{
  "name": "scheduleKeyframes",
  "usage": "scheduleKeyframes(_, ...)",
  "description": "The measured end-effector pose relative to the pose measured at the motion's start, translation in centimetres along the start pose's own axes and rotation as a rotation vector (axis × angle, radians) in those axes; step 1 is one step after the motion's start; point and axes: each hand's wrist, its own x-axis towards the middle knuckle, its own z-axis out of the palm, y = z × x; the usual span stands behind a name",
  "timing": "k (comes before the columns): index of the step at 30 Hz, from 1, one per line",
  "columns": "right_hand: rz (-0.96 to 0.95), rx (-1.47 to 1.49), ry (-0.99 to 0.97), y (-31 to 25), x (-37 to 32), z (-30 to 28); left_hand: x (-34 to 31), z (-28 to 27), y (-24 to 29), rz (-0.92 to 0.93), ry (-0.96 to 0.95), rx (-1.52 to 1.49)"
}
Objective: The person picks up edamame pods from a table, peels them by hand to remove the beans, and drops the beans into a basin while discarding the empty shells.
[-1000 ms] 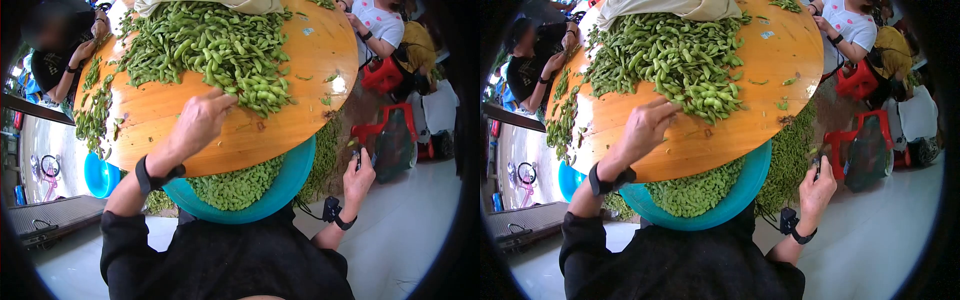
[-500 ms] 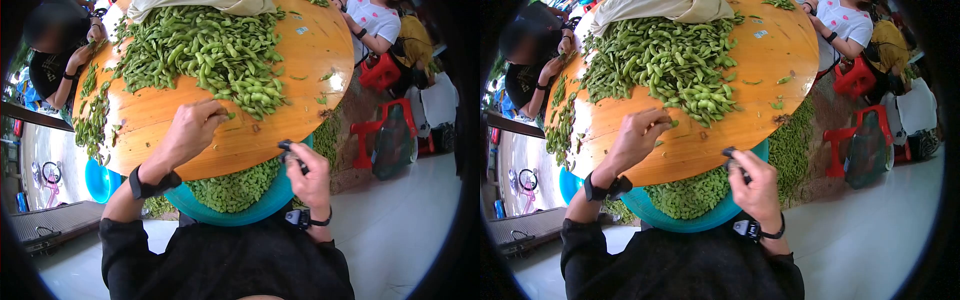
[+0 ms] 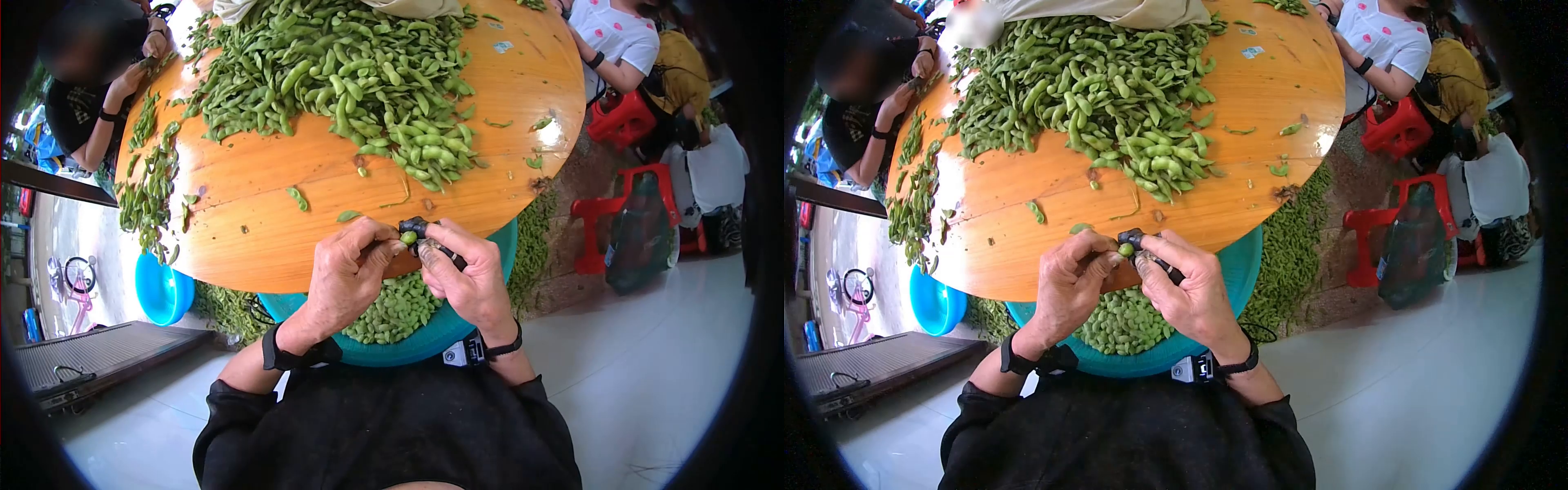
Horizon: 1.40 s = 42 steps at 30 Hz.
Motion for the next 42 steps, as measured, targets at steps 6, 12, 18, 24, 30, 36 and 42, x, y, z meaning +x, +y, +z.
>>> scheduleKeyframes(6,-0.125,-0.091,-0.032,0.4,-0.1,-0.7,-0.6,-0.3,-1.0,-0.522,-0.256,-0.996)
scheduleKeyframes(12,-0.059,0.107,-0.129,0.4,-0.1,-1.4,-0.9,0.2,-1.7,-0.571,-0.373,-1.351)
scheduleKeyframes(18,-0.530,-0.751,0.064,0.3,0.0,-0.2,-0.3,-0.1,0.2,-0.322,-0.244,-0.423)
scheduleKeyframes(24,-0.560,-0.816,0.115,0.6,-0.2,-0.1,0.4,-1.0,1.0,-0.191,-0.252,-0.051)
scheduleKeyframes(30,-0.623,-0.810,0.186,1.3,0.3,0.0,0.4,-1.4,1.0,-0.450,-0.422,-0.351)
scheduleKeyframes(36,-0.477,-0.808,0.186,1.0,-0.2,0.3,-0.7,0.7,0.7,-0.366,-0.225,-0.572)
scheduleKeyframes(42,-0.463,-0.784,0.141,0.8,-0.2,0.6,-0.9,1.0,0.0,-0.328,-0.077,-0.732)
